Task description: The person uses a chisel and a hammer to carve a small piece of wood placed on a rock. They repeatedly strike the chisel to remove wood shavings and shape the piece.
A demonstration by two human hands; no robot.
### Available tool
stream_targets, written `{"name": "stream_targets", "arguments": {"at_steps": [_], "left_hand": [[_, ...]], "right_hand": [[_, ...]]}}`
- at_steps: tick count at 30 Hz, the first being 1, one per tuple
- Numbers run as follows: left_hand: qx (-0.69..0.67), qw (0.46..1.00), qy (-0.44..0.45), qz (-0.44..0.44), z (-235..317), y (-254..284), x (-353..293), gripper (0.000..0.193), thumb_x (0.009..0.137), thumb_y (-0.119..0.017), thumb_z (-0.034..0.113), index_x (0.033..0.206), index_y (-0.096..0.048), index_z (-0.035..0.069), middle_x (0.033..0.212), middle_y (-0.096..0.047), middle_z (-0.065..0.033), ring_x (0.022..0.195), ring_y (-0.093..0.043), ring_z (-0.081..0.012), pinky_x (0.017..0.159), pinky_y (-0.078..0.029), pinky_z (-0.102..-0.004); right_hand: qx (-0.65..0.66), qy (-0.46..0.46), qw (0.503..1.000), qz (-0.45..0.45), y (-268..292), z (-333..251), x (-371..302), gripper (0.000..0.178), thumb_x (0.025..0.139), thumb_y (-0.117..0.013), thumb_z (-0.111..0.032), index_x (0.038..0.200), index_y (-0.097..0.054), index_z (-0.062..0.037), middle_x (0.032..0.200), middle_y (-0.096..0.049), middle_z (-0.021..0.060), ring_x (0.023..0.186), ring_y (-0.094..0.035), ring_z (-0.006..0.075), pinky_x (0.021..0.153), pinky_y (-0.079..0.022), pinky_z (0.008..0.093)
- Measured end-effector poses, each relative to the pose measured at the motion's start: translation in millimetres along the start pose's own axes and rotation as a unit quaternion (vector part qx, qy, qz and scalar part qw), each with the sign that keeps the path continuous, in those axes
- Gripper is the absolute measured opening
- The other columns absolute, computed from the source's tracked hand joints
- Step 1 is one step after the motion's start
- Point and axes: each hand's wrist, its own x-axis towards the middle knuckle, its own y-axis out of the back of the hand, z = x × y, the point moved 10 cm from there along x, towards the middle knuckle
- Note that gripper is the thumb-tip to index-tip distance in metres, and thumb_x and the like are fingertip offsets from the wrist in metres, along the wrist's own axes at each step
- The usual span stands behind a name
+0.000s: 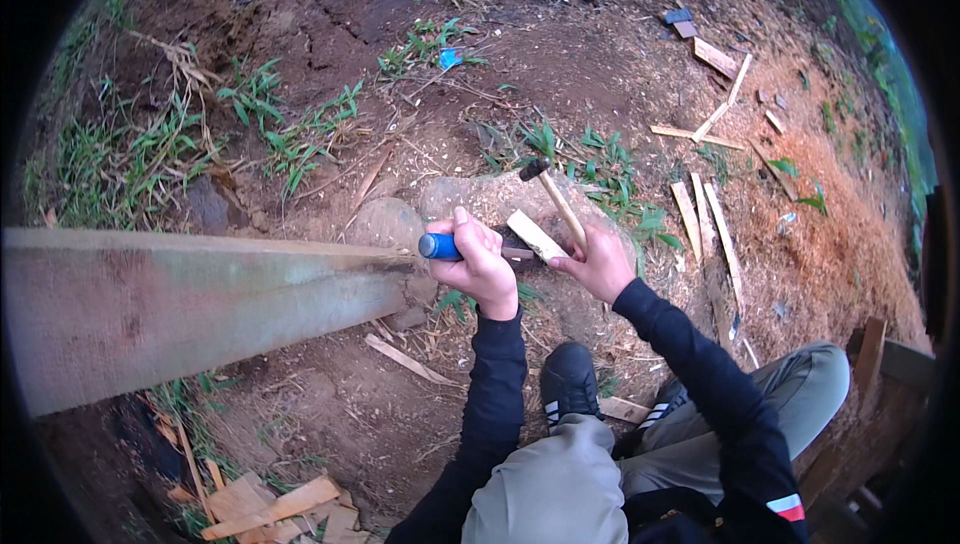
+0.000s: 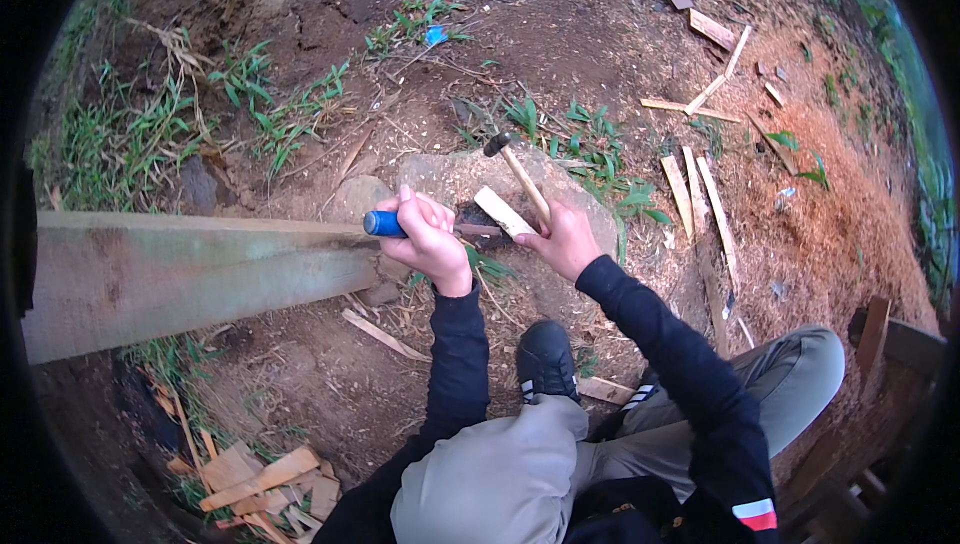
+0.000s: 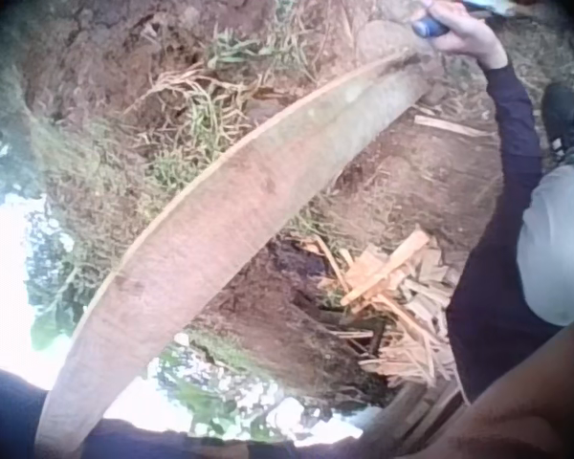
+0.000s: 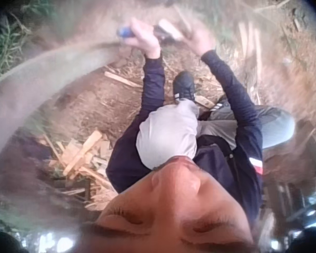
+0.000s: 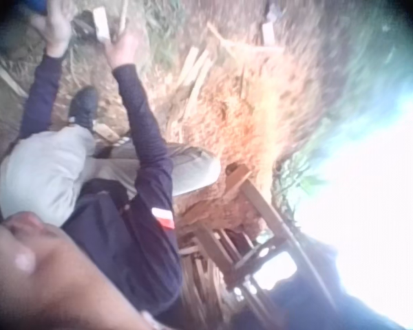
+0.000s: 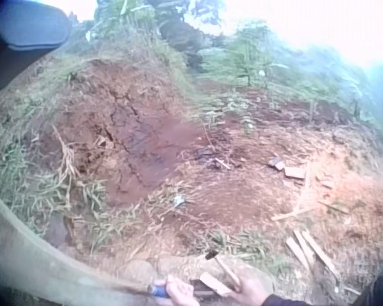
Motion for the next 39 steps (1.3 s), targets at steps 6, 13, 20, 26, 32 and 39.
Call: {"name": "stream_targets", "arguments": {"at_steps": [6, 13, 20, 26, 32, 39], "left_hand": [[-0.015, 0.999, -0.017, -0.023, 0.7, -0.9, 7.3, 0.026, 0.093, -0.052, 0.008, 0.071, -0.038, 0.009, 0.05, -0.034, 0.0028, 0.039, -0.03, -0.0059, 0.036, -0.026, -0.0235], [-0.06, 0.992, 0.006, -0.115, -5.8, -18.3, 9.3, 0.024, 0.09, -0.048, 0.005, 0.071, -0.035, 0.01, 0.048, -0.03, 0.0031, 0.036, -0.028, -0.0061, 0.034, -0.022, -0.024], [-0.052, 0.99, 0.0, -0.128, -4.5, -24.1, 11.0, 0.023, 0.089, -0.047, 0.004, 0.071, -0.035, 0.01, 0.048, -0.029, 0.0033, 0.036, -0.028, -0.0062, 0.033, -0.022, -0.0239], [-0.048, 0.994, 0.009, -0.098, -5.2, -22.7, 10.2, 0.022, 0.089, -0.047, 0.004, 0.071, -0.035, 0.01, 0.048, -0.029, 0.0033, 0.035, -0.027, -0.0061, 0.033, -0.021, -0.0238], [-0.052, 0.995, 0.008, -0.081, -3.6, -18.4, 9.2, 0.022, 0.088, -0.048, 0.006, 0.071, -0.035, 0.01, 0.048, -0.028, 0.003, 0.035, -0.025, -0.006, 0.032, -0.02, -0.0238], [-0.06, 0.997, -0.006, -0.056, -1.1, -14.9, 3.9, 0.021, 0.088, -0.052, 0.002, 0.071, -0.04, 0.006, 0.05, -0.037, 0.0012, 0.038, -0.032, -0.0054, 0.037, -0.024, -0.0231]], "right_hand": [[0.003, -0.099, 0.995, 0.01, -12.3, 10.9, -11.8, 0.045, 0.069, -0.087, -0.031, 0.069, -0.051, -0.0035, 0.063, -0.062, 0.0143, 0.061, -0.065, 0.0322, 0.06, -0.05, 0.0418], [0.014, -0.085, 0.996, 0.023, -11.0, 11.3, -10.6, 0.04, 0.07, -0.085, -0.027, 0.074, -0.053, -0.0026, 0.066, -0.063, 0.0155, 0.063, -0.065, 0.033, 0.06, -0.05, 0.0422], [-0.05, -0.003, 0.996, 0.068, 16.5, -3.5, 5.1, 0.029, 0.075, -0.077, -0.02, 0.085, -0.056, -0.0039, 0.069, -0.063, 0.0142, 0.068, -0.064, 0.0367, 0.063, -0.05, 0.0466], [-0.07, 0.056, 0.995, 0.041, 11.6, -10.0, 10.5, 0.029, 0.072, -0.077, -0.017, 0.086, -0.054, -0.0052, 0.071, -0.062, 0.0157, 0.071, -0.063, 0.0388, 0.063, -0.048, 0.0482], [-0.031, 0.041, 0.998, 0.025, 2.9, 0.8, 10.7, 0.033, 0.067, -0.08, -0.015, 0.079, -0.05, -0.0053, 0.07, -0.059, 0.0171, 0.072, -0.062, 0.0396, 0.065, -0.048, 0.0483], [-0.05, 0.068, 0.996, -0.018, 2.0, -3.9, 16.8, 0.032, 0.069, -0.08, -0.018, 0.08, -0.053, -0.0051, 0.071, -0.058, 0.0149, 0.072, -0.061, 0.0379, 0.065, -0.048, 0.0469]]}}
